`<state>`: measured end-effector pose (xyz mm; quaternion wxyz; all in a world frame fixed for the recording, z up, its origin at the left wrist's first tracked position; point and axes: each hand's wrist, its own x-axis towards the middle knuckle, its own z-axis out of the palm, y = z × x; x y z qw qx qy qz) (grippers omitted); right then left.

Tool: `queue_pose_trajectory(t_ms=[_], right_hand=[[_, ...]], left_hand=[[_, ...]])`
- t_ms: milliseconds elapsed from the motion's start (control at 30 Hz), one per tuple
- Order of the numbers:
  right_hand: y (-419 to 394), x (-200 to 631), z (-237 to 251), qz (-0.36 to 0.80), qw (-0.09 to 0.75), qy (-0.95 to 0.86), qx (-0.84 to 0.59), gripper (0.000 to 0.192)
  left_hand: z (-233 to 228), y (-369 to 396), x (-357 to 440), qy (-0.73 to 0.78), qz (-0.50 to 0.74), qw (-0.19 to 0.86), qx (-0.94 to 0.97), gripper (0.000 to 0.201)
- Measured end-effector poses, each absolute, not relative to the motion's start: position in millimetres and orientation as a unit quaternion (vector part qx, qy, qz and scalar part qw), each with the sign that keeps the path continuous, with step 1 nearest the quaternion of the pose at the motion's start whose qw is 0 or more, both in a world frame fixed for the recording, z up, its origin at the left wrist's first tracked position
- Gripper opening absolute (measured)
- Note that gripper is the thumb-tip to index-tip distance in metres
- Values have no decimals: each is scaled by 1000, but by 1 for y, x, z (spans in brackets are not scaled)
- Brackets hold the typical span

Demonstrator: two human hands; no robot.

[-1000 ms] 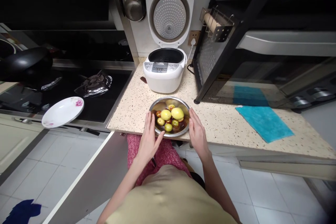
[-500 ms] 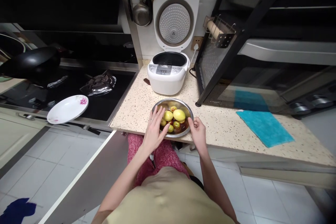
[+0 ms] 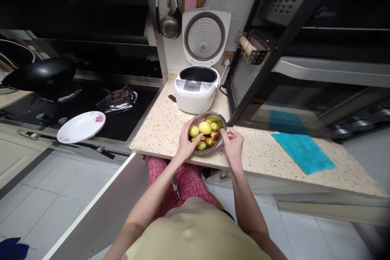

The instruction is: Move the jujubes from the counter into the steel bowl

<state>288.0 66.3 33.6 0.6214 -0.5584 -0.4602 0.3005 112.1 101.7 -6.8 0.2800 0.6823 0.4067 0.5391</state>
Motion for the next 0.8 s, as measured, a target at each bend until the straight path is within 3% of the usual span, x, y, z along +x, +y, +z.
queue_pose_trajectory(t_ms=[367,800], right_hand=[[88,287,60,190,621,-500,-573,38],[119,301,88,134,534,-518,-655,28]], left_hand=[[-22,123,123,382,558,293,676,67],[-34,134,121,420,540,299,665,75]])
